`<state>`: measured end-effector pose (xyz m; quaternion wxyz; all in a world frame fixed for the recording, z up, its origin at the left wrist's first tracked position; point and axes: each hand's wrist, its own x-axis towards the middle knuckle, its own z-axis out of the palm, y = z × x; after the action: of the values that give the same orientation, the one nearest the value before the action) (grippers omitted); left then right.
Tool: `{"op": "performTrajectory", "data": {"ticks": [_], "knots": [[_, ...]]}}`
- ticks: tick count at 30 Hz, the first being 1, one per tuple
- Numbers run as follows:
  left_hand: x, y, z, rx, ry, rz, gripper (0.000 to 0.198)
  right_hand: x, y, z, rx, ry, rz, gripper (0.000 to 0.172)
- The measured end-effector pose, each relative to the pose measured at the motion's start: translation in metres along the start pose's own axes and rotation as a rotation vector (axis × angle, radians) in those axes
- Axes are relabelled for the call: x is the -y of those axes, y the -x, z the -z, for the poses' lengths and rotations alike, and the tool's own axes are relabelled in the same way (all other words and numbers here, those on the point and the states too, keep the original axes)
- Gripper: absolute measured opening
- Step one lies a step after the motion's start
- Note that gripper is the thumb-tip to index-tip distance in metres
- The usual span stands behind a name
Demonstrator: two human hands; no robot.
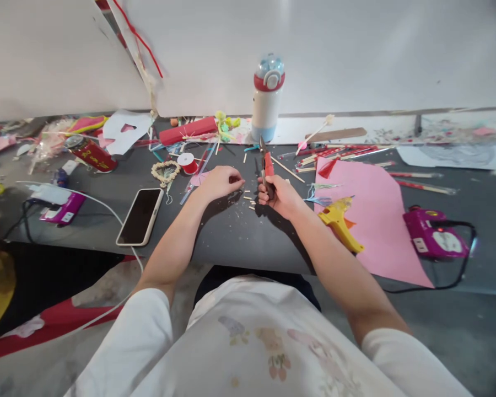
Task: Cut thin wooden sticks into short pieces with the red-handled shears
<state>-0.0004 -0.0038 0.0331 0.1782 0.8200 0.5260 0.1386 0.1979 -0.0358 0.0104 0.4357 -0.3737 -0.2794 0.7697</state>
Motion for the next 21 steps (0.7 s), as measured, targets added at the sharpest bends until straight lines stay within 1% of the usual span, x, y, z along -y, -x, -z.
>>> {"op": "performTrajectory", "data": {"ticks": [3, 7, 10, 13, 15, 17, 19, 21], "knots": [[0.005, 0.004, -0.006, 0.041, 0.04, -0.007, 0.026, 0.002, 0.003, -0.002, -0.005, 0.004, -0.021, 0.011], [0.012, 0.005, -0.018, 0.102, 0.155, -0.092, 0.026, 0.003, 0.007, -0.004, -0.008, 0.017, -0.04, 0.01], [0.013, 0.005, -0.024, 0.116, 0.14, -0.117, 0.025, 0.002, 0.008, -0.006, -0.009, 0.041, -0.034, 0.01], [0.01, 0.008, -0.024, 0.047, 0.1, -0.067, 0.029, 0.0, 0.008, -0.006, 0.002, 0.068, -0.025, 0.011], [0.005, 0.01, -0.021, -0.057, 0.123, -0.023, 0.031, -0.002, 0.007, -0.007, 0.02, 0.082, -0.024, 0.012], [-0.003, 0.011, -0.019, -0.163, 0.21, 0.0, 0.029, -0.006, 0.007, -0.006, 0.037, 0.133, -0.003, 0.013], [-0.011, 0.013, -0.018, -0.227, 0.339, -0.001, 0.033, -0.011, 0.006, -0.005, 0.034, 0.272, 0.078, 0.015], [-0.018, 0.013, -0.02, -0.238, 0.456, -0.005, 0.039, -0.015, 0.005, -0.002, -0.009, 0.506, 0.209, 0.017]]}}
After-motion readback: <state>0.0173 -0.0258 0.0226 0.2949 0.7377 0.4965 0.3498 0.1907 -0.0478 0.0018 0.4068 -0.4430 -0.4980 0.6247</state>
